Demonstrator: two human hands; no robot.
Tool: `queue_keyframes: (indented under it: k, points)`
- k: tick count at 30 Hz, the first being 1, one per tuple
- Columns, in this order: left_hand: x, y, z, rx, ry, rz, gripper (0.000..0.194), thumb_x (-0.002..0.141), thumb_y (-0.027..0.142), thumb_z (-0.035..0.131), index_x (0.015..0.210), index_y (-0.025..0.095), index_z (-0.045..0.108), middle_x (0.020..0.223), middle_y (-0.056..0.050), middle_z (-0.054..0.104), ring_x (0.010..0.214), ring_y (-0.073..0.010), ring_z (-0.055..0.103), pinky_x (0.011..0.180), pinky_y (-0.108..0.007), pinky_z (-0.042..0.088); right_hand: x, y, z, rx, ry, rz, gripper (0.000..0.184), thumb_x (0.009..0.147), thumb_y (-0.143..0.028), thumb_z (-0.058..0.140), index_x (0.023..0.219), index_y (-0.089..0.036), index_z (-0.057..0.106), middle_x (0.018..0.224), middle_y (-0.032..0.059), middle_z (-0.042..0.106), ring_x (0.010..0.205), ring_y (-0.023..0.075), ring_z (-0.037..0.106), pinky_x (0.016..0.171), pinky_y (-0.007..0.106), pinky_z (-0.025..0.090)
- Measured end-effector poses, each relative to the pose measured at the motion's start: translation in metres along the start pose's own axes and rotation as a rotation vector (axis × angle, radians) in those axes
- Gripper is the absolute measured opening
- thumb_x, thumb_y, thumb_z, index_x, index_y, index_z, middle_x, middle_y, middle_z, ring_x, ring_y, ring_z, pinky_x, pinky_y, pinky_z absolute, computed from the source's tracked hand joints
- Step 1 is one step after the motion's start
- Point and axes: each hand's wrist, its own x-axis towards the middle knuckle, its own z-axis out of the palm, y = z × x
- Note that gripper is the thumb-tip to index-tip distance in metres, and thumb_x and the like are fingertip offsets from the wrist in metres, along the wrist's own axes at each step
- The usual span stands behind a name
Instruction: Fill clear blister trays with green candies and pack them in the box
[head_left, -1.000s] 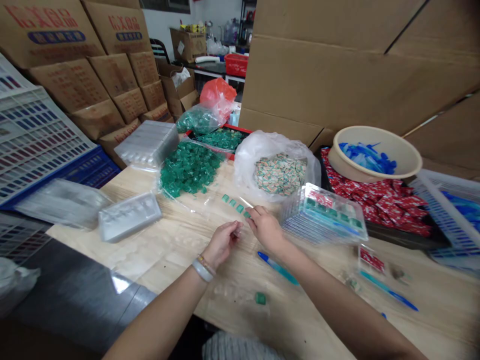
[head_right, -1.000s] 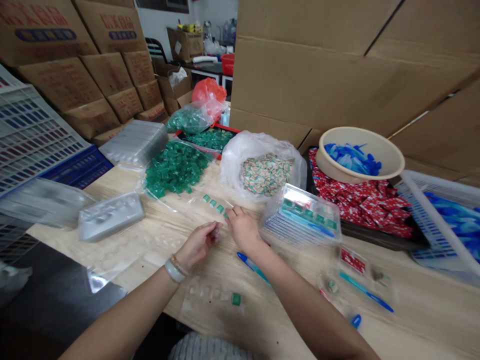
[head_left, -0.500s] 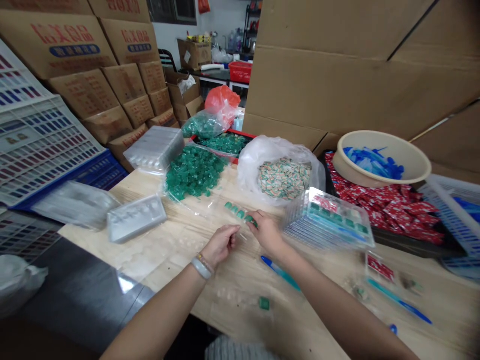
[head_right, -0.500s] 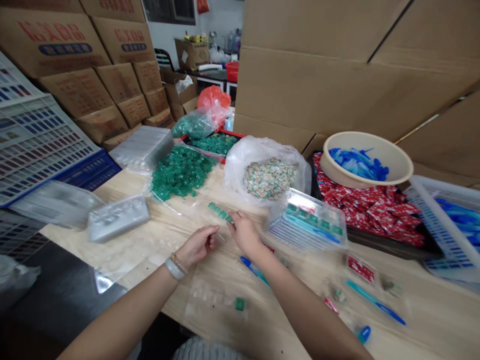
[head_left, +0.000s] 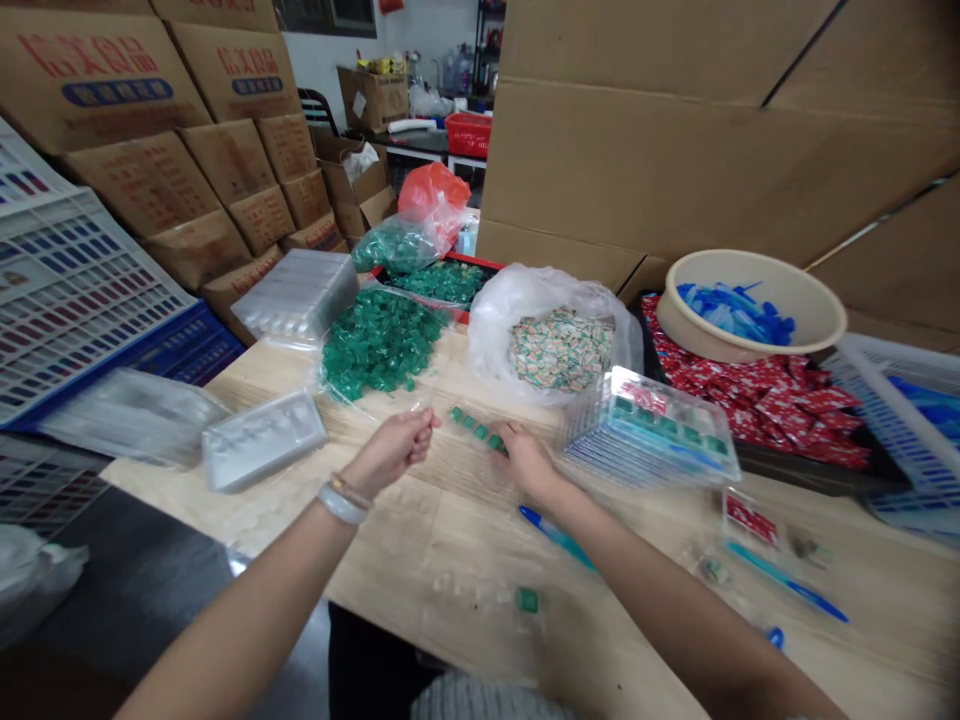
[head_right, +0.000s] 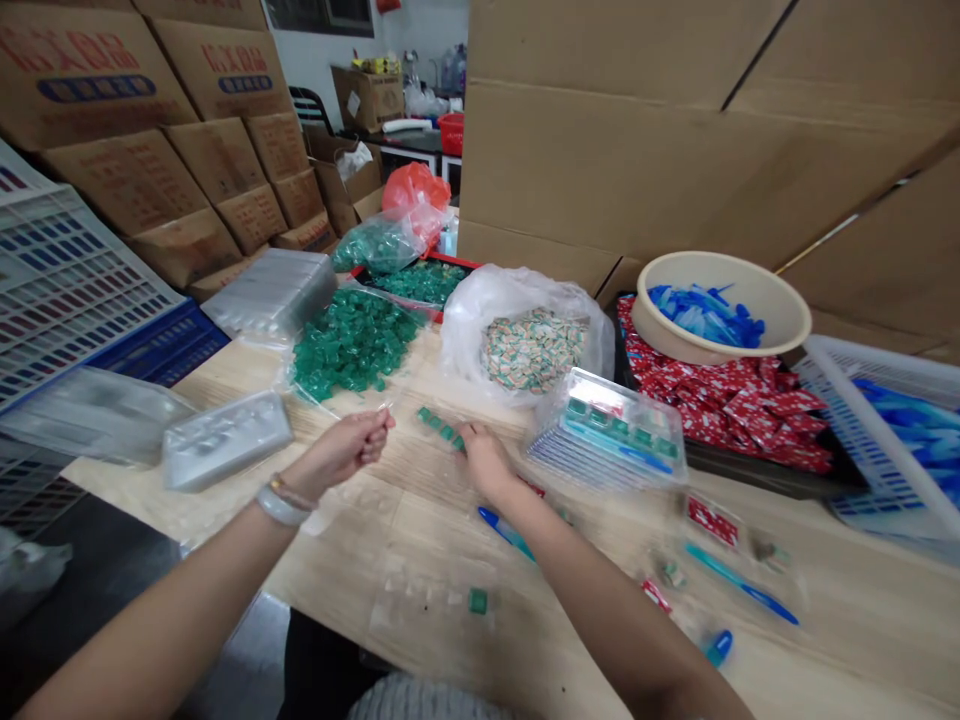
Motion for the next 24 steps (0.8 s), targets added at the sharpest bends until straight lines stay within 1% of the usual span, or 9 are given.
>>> queue_keyframes:
  k: [2, 5, 9, 12, 15, 17, 19, 22, 24]
  points:
    - [0.008, 0.036, -0.009, 0.062, 0.043, 0.131, 0.013, 0.068, 0.021, 0.057, 0.074, 0.011, 0.057, 0.046, 0.006, 0.037, 0.037, -0.0022, 0.030, 0.037, -0.015, 0.019, -0.001, 0.000, -0.001, 0.016, 0.019, 0.005, 0.031, 0.077, -0.021, 0.051, 0.108, -0.014, 0.054, 0.103, 0.0107, 0.056, 0.096, 0.0187, 0.051, 0.083, 0.028, 0.039]
    - [0.022, 0.093, -0.021, 0.191, 0.190, 0.380, 0.016, 0.065, 0.012, 0.054, 0.081, 0.009, 0.059, 0.047, 0.004, 0.042, 0.040, -0.0036, 0.034, 0.039, -0.016, 0.025, 0.000, -0.001, -0.003, 0.024, 0.079, 0.000, 0.027, 0.079, -0.023, 0.048, 0.104, -0.015, 0.056, 0.100, 0.0098, 0.057, 0.094, 0.0193, 0.051, 0.083, 0.030, 0.040]
    - [0.036, 0.151, -0.029, 0.378, 0.341, 0.650, 0.015, 0.070, 0.018, 0.051, 0.080, 0.010, 0.059, 0.044, 0.006, 0.037, 0.036, -0.0037, 0.029, 0.037, -0.017, 0.020, 0.005, -0.005, -0.013, 0.079, 0.158, -0.047, 0.027, 0.081, -0.025, 0.046, 0.105, -0.014, 0.055, 0.096, 0.0094, 0.057, 0.092, 0.0198, 0.052, 0.082, 0.032, 0.042]
    - [0.061, 0.178, -0.021, 0.552, 0.416, 0.794, 0.021, 0.073, 0.027, 0.051, 0.079, 0.009, 0.061, 0.049, 0.003, 0.042, 0.043, -0.0059, 0.038, 0.043, -0.018, 0.030, 0.013, -0.015, -0.021, 0.133, 0.211, -0.082, 0.025, 0.082, -0.025, 0.044, 0.101, -0.014, 0.056, 0.093, 0.0094, 0.057, 0.089, 0.0197, 0.052, 0.080, 0.032, 0.043]
    - [0.110, 0.204, -0.002, 0.765, 0.574, 0.948, 0.023, 0.074, 0.023, 0.051, 0.090, 0.008, 0.059, 0.077, -0.007, 0.057, 0.070, -0.0137, 0.053, 0.063, -0.025, 0.040, 0.021, -0.031, -0.027, 0.187, 0.213, -0.147, 0.022, 0.083, -0.024, 0.043, 0.098, -0.018, 0.057, 0.090, 0.0080, 0.058, 0.086, 0.0186, 0.053, 0.078, 0.031, 0.044]
    - [0.147, 0.220, 0.009, 0.994, 0.587, 0.864, 0.038, 0.069, 0.019, 0.057, 0.105, 0.009, 0.053, 0.102, -0.014, 0.055, 0.088, -0.0209, 0.053, 0.074, -0.032, 0.040, 0.024, -0.040, -0.030, 0.208, 0.217, -0.194, 0.022, 0.082, -0.023, 0.043, 0.100, -0.020, 0.056, 0.093, 0.0074, 0.057, 0.087, 0.0180, 0.053, 0.077, 0.030, 0.044]
    - [0.176, 0.228, 0.010, 1.183, 0.544, 0.739, 0.047, 0.063, 0.017, 0.063, 0.108, 0.008, 0.052, 0.109, -0.018, 0.051, 0.098, -0.0279, 0.050, 0.080, -0.038, 0.037, 0.026, -0.043, -0.033, 0.217, 0.247, -0.203, 0.021, 0.082, -0.024, 0.043, 0.097, -0.021, 0.057, 0.093, 0.0074, 0.057, 0.087, 0.0175, 0.053, 0.075, 0.028, 0.044]
    - [0.192, 0.218, -0.013, 1.280, 0.491, 0.681, 0.026, 0.069, 0.018, 0.056, 0.092, 0.006, 0.061, 0.096, -0.020, 0.057, 0.098, -0.0316, 0.050, 0.084, -0.041, 0.034, 0.036, -0.041, -0.036, 0.193, 0.303, -0.076, 0.026, 0.083, -0.031, 0.040, 0.070, -0.019, 0.059, 0.068, 0.0048, 0.056, 0.066, 0.0156, 0.053, 0.062, 0.026, 0.043]
    - [0.185, 0.196, -0.036, 1.343, 0.447, 0.668, 0.021, 0.072, 0.016, 0.050, 0.087, 0.008, 0.063, 0.094, -0.019, 0.058, 0.098, -0.0304, 0.049, 0.087, -0.040, 0.032, 0.058, -0.040, -0.034, 0.187, 0.306, 0.004, 0.030, 0.084, -0.029, 0.036, 0.067, -0.019, 0.058, 0.056, 0.0019, 0.052, 0.056, 0.0142, 0.050, 0.057, 0.025, 0.041]
